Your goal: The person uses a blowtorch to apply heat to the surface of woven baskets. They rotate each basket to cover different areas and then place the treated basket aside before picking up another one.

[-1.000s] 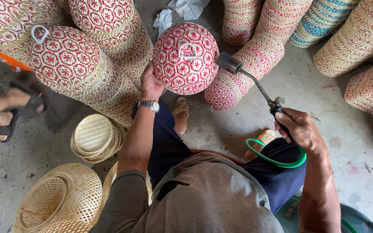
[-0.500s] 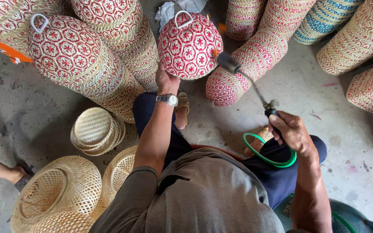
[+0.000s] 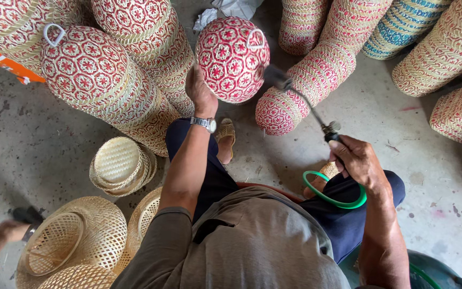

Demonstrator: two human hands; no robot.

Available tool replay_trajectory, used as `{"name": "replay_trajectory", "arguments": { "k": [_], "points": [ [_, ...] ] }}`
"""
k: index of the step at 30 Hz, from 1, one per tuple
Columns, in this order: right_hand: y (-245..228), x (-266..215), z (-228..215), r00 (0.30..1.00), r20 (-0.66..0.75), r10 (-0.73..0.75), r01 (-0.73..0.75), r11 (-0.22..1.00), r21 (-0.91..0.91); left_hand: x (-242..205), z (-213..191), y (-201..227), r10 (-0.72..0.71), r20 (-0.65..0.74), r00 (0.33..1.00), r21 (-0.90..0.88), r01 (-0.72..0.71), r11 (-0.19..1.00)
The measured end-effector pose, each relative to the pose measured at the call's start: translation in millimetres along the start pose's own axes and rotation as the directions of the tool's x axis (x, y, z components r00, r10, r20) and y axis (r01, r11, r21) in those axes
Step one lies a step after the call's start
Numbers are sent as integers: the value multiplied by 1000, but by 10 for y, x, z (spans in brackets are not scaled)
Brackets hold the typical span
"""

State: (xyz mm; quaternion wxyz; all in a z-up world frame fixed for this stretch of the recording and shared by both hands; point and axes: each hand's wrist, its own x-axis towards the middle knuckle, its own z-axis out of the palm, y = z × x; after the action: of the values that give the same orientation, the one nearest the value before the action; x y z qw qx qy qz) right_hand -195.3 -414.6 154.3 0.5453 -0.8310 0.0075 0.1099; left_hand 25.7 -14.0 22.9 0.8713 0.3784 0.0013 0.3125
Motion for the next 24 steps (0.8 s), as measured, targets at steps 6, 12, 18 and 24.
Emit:
{"name": "replay_trajectory", "arguments": {
  "k": [6,12,18,24],
  "points": [
    [39,31,-116,1000,-6,29,-29,1000,-12,124,111,306,85,207,975,177,-123,976],
    [-62,233,-120,997,-65,28,-29,1000,-11,18,175,372,17,403,915,353,-173,919],
    [-20,149,64,990,118,-73,83,993,-83,-50,201,50,-56,91,994,99,47,994],
    [216,163,-171,975,-16,222,-222,973,-57,-27,149,256,-216,85,973,-43,220,974]
  ]
}}
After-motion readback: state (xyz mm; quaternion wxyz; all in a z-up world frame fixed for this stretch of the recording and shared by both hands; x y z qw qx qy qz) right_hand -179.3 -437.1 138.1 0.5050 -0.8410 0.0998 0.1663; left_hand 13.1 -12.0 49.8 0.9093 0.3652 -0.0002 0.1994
